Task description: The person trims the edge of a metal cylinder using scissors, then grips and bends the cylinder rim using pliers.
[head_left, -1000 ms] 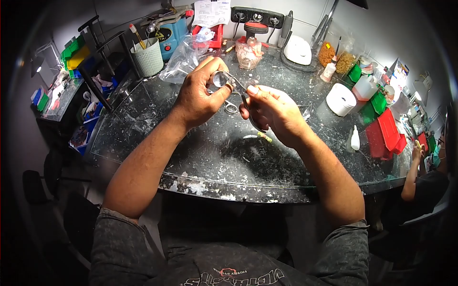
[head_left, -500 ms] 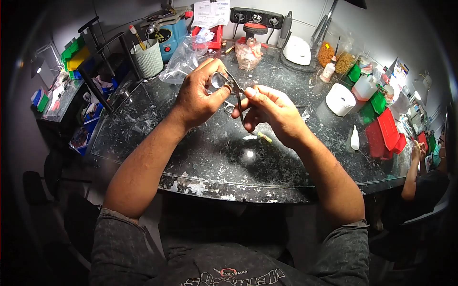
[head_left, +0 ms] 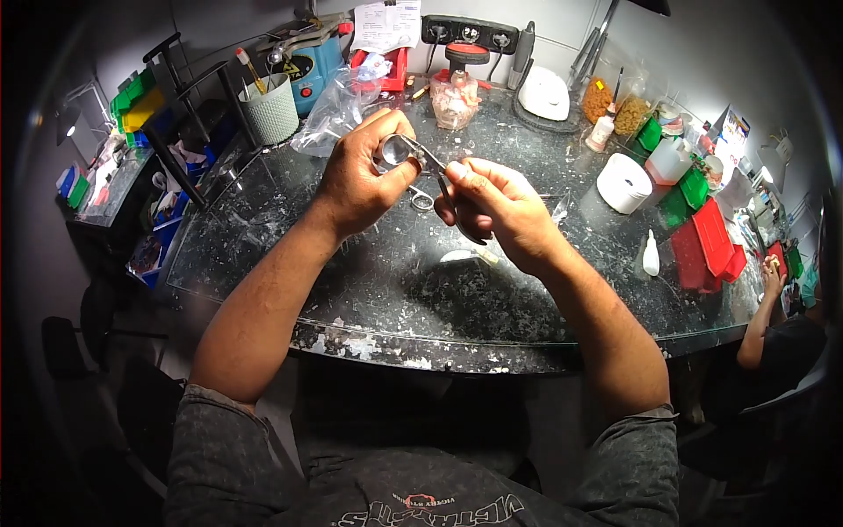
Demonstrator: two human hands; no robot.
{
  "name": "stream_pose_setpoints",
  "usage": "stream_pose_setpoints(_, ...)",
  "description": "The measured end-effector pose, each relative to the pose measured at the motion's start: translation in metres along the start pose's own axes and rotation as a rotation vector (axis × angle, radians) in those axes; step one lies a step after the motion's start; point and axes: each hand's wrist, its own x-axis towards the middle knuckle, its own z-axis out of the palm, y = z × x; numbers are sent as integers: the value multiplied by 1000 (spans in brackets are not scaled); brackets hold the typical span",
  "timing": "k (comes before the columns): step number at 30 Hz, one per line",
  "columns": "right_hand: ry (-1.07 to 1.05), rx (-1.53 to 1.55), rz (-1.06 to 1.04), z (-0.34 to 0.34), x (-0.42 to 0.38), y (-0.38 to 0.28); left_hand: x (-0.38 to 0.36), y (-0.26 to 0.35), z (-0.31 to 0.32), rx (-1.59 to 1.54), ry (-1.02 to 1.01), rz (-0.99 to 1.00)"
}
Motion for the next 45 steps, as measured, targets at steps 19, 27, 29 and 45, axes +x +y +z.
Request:
stream_pose_setpoints(19,66,-48,-7,8,-1,-2,2,-6,11,56,92,74)
stream_pose_setpoints(27,83,-34,-33,4,2,3,0,-10,15,27,145,103)
stream_pose_setpoints(29,87,-66,-46,5,2,5,-1,-9,12,64,122,107)
stream_pose_setpoints(45,75,-75,-2,5,0,1,0,-5,5,53,68,72)
